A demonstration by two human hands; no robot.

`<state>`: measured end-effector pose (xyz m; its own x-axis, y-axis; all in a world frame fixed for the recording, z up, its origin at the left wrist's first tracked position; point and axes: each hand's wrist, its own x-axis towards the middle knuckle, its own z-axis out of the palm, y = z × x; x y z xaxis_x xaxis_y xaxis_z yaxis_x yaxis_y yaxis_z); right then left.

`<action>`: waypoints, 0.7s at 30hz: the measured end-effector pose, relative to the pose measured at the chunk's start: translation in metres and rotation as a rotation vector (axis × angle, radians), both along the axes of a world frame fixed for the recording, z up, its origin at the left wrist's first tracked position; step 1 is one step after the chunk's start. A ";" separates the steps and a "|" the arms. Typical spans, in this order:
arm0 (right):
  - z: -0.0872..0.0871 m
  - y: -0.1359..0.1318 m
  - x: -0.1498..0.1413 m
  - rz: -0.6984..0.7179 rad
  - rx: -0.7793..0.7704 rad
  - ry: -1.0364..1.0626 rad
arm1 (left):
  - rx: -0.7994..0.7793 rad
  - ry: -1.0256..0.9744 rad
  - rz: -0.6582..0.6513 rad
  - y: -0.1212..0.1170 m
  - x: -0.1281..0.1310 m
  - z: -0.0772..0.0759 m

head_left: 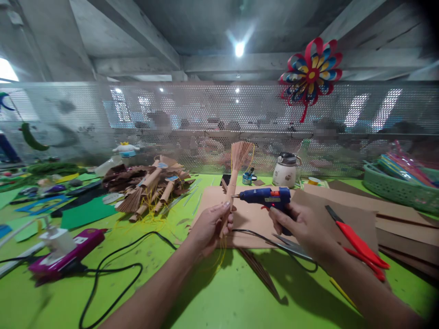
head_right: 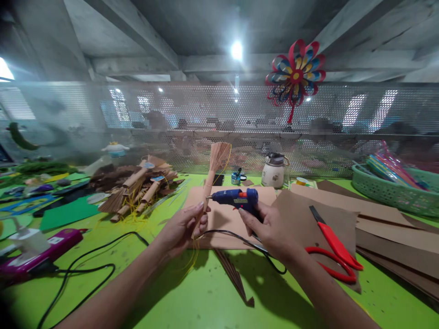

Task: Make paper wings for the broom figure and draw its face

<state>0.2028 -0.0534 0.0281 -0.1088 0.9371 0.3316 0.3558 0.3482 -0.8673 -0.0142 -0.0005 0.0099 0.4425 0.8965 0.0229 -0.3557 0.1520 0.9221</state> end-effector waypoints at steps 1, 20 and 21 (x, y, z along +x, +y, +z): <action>0.000 0.000 -0.001 0.007 -0.002 0.010 | 0.001 0.001 -0.003 0.000 0.000 0.000; 0.001 -0.002 -0.004 0.016 -0.021 0.083 | -0.035 -0.035 -0.009 0.001 -0.001 -0.002; 0.001 -0.002 -0.005 0.010 -0.017 0.084 | -0.037 -0.034 -0.009 0.001 0.000 -0.002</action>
<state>0.1977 -0.0556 0.0295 -0.0901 0.9416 0.3244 0.2779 0.3365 -0.8997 -0.0145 0.0006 0.0081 0.4505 0.8928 0.0045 -0.3851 0.1897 0.9032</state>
